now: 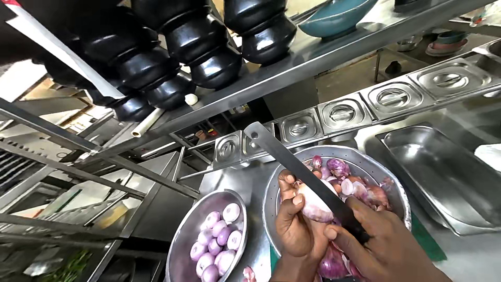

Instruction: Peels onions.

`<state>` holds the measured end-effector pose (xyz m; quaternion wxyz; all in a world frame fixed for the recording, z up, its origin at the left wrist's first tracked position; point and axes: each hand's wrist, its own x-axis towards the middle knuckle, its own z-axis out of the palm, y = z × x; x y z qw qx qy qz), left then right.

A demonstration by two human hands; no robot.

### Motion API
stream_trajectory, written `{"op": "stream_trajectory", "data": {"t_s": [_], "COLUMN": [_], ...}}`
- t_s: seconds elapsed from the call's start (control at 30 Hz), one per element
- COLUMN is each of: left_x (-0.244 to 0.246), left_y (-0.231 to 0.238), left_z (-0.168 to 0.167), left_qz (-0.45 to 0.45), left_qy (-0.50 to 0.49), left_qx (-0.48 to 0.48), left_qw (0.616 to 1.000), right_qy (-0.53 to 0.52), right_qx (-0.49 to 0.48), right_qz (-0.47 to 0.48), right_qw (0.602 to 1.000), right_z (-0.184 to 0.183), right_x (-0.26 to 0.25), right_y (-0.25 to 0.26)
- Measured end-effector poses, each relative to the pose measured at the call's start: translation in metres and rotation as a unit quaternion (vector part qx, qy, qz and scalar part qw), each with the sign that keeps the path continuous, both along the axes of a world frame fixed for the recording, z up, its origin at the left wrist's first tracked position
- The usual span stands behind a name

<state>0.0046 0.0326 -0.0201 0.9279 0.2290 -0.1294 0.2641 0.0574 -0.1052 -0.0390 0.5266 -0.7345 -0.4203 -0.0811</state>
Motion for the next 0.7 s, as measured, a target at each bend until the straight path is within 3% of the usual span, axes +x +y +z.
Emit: {"op": "stream_trajectory", "data": {"t_s": [0.2,0.57,0.7], "left_x": [-0.002,0.001,0.008], "left_y": [-0.004,-0.010,-0.007], "left_z": [0.002,0.000,-0.006], "left_qz": [-0.002,0.043,0.055], "left_qy": [0.002,0.023,0.080], "left_qx": [-0.004,-0.008,-0.020], "left_qw": [1.000,0.999,0.995], "right_qy": [-0.045,-0.205,-0.271], "right_qx": [-0.004,-0.048,-0.081], "right_qz": [-0.020,-0.137,-0.090], "right_qw": [0.999,0.968,0.955], "right_z": [0.002,0.004,-0.003], "right_x": [-0.002,-0.002,-0.016], "right_y": [0.002,0.004,0.005]}}
